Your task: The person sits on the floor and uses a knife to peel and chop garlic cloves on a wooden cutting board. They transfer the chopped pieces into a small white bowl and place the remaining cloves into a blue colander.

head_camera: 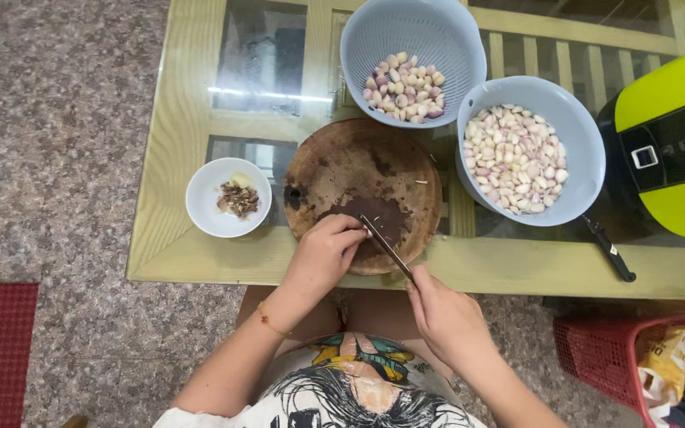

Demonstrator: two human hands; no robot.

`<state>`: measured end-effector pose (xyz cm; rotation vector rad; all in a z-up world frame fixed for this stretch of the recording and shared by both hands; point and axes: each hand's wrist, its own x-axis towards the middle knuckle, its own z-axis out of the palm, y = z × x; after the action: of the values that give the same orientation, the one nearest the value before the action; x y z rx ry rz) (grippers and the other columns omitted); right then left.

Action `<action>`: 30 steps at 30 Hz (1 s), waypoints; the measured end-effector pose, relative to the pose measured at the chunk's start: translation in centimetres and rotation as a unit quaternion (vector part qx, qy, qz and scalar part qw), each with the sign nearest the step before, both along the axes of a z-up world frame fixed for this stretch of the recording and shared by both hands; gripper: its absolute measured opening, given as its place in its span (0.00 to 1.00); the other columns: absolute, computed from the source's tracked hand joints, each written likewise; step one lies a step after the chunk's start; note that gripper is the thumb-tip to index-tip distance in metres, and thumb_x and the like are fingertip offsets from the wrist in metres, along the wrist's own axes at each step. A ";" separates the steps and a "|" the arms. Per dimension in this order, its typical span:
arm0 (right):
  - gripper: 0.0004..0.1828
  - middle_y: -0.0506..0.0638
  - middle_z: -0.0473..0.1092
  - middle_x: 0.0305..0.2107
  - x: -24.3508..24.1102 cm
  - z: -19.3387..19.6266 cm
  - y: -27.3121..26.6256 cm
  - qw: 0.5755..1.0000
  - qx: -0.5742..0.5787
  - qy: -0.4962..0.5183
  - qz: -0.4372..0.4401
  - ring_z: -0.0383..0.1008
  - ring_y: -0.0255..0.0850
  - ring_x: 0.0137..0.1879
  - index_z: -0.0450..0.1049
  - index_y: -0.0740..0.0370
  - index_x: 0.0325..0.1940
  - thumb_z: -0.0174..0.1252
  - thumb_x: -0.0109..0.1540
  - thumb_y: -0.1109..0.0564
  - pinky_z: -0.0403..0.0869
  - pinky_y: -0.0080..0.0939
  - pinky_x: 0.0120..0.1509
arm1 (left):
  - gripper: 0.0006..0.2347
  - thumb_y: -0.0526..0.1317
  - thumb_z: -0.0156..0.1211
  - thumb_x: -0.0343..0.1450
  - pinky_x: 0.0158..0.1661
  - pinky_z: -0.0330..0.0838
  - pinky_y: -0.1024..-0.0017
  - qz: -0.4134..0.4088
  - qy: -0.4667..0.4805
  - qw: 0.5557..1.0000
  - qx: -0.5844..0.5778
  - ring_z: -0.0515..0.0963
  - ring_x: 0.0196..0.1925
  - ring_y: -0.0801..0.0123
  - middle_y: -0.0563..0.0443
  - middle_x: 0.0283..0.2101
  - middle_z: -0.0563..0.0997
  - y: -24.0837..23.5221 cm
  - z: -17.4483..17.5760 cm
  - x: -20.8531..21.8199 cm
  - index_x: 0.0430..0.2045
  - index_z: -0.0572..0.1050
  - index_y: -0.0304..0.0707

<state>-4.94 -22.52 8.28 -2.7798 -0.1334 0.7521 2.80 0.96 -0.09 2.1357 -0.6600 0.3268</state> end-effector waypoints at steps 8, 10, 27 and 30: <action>0.10 0.49 0.78 0.36 0.4 0.3 0.6 1.000 -0.014 -0.010 0.018 0.78 0.57 0.28 0.60 0.50 0.51 0.38 0.78 0.45 0.79 0.60 0.33 | 0.04 0.25 0.65 0.75 0.45 0.79 0.60 -0.009 -0.028 1.000 -0.003 0.80 0.44 0.51 0.44 0.43 0.80 0.6 0.9 0.2 0.37 0.85 0.29; 0.10 0.50 0.79 0.37 0.4 0.1 0.9 1.000 -0.015 -0.017 0.017 0.78 0.58 0.28 0.60 0.51 0.51 0.39 0.77 0.46 0.80 0.61 0.33 | 0.03 0.25 0.64 0.75 0.44 0.78 0.61 -0.007 -0.038 0.999 0.005 0.79 0.43 0.52 0.44 0.42 0.80 0.7 1.4 0.0 0.37 0.84 0.28; 0.08 0.50 0.77 0.35 1.8 -0.4 1.2 0.997 -0.036 -0.027 0.059 0.75 0.49 0.19 0.60 0.52 0.51 0.40 0.78 0.48 0.79 0.48 0.19 | 0.02 0.27 0.66 0.76 0.43 0.78 0.63 -0.009 -0.048 0.998 0.037 0.78 0.42 0.54 0.45 0.38 0.79 0.3 2.0 -0.3 0.33 0.81 0.27; 0.09 0.52 0.77 0.36 2.8 -1.0 1.5 0.998 -0.036 0.021 0.042 0.77 0.61 0.26 0.57 0.50 0.51 0.40 0.78 0.45 0.81 0.67 0.33 | 0.02 0.28 0.65 0.76 0.44 0.78 0.63 -0.010 -0.049 0.998 0.038 0.77 0.41 0.54 0.46 0.37 0.78 0.5 1.9 -0.2 0.33 0.80 0.29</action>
<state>-2.12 -21.07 7.24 -2.8402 -0.2203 0.8514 2.63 1.42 1.84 2.1947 -0.7608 0.4035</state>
